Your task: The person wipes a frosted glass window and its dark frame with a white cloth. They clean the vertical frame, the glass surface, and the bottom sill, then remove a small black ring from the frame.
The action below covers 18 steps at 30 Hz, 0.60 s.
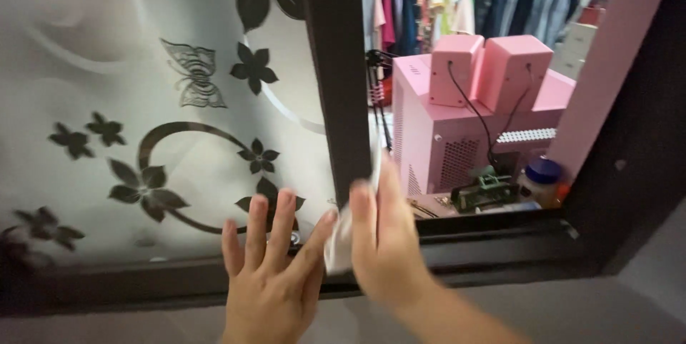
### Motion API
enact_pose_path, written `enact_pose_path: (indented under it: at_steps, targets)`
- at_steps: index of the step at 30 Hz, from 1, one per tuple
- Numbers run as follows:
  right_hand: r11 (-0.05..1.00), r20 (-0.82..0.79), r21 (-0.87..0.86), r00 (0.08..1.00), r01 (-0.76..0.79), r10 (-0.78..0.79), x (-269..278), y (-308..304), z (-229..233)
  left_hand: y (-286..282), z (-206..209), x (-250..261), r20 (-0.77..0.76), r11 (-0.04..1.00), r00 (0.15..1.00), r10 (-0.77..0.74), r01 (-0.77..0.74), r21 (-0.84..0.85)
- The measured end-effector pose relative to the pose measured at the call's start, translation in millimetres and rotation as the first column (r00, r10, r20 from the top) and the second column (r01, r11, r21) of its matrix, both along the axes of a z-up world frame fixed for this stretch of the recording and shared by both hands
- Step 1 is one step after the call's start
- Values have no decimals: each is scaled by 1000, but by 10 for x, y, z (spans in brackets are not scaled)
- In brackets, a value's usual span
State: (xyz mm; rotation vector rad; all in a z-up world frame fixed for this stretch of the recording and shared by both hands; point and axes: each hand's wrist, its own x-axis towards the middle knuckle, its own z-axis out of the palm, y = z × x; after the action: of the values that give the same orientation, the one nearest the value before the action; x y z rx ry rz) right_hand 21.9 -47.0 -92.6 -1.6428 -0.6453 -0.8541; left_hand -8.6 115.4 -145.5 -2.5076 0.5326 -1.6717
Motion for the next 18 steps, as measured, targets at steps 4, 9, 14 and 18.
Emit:
enact_pose_path:
  at_steps: [4,9,14,18]
  targets:
    - [998,-170,-51,984,47,-55,60,-22,-369,104,-228,132,-8,998,998,-65,65,17]
    - [984,-135,174,990,49,-26,181,173,226,168,-297,204,57,992,991,-121,122,-14]
    - [973,-149,230,988,-8,43,78,319,808,216,-259,185,80,996,993,-86,87,-17]
    - [948,-228,298,973,113,-44,194,197,-24,192,-303,209,66,998,996,-52,55,-34]
